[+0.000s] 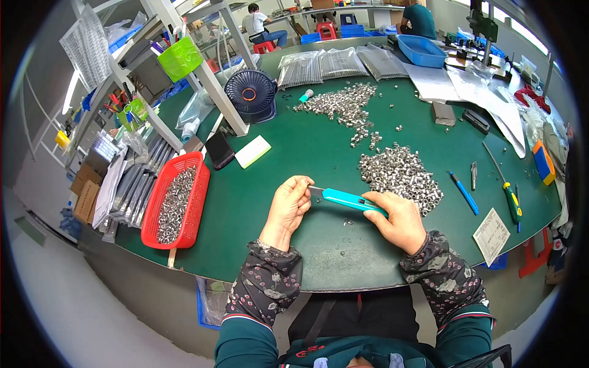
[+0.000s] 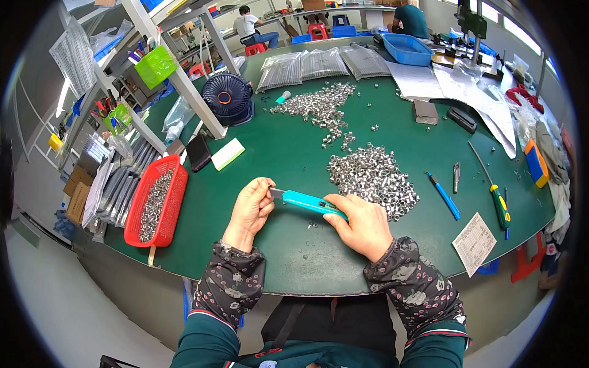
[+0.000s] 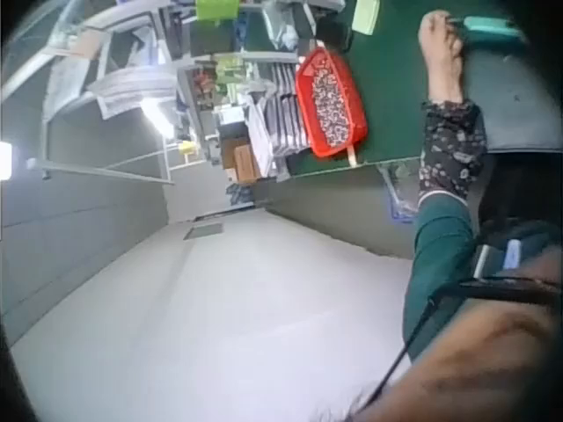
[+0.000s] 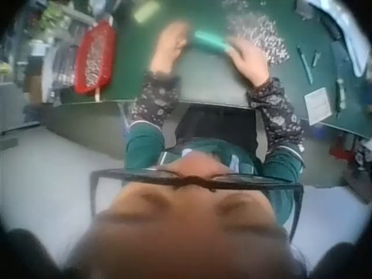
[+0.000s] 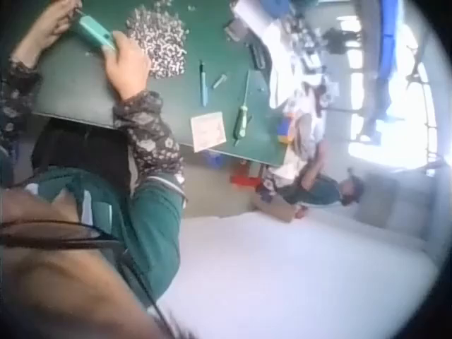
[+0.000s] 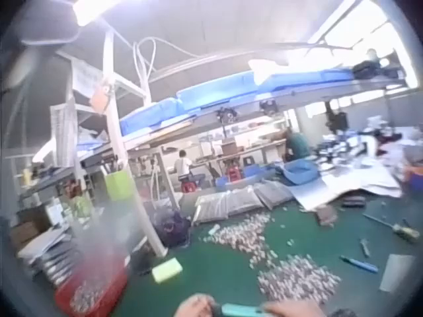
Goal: Scraping small metal components with a utility knife to remove burrs or clean the surfaces at a factory workbench.
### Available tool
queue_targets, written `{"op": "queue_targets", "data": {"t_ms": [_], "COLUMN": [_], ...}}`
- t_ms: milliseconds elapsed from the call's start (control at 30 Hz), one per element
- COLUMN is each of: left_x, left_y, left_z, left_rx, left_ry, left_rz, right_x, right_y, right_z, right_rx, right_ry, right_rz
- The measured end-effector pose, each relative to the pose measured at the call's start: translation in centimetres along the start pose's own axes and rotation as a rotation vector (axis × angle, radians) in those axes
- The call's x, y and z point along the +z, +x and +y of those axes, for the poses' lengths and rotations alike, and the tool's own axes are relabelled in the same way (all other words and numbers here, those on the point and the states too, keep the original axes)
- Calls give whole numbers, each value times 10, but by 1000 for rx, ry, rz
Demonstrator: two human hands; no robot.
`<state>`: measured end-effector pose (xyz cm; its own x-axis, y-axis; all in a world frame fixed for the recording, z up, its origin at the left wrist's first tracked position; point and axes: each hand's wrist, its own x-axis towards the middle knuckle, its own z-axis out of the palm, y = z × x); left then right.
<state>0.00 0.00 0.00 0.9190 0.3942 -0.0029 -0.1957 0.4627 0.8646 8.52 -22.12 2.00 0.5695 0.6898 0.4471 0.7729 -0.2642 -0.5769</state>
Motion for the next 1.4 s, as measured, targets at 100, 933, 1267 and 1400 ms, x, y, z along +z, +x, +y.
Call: {"op": "queue_targets", "data": {"t_ms": [100, 933, 1267, 1400], "left_x": [2, 6, 7, 6], "left_y": [0, -3, -3, -3], "left_z": [-1, 4, 5, 6], "left_rx": [-1, -59, -106, -115], "left_ry": [21, 129, 159, 159], "left_rz": [31, 99, 92, 90], "right_x": [-1, -4, -5, -5], "right_y": [0, 1, 1, 2], "right_z": [-1, -2, -1, -2], "right_rx": [4, -177, -184, -196], "right_ry": [-18, -176, -167, -168], "right_rz": [1, 111, 92, 93]}}
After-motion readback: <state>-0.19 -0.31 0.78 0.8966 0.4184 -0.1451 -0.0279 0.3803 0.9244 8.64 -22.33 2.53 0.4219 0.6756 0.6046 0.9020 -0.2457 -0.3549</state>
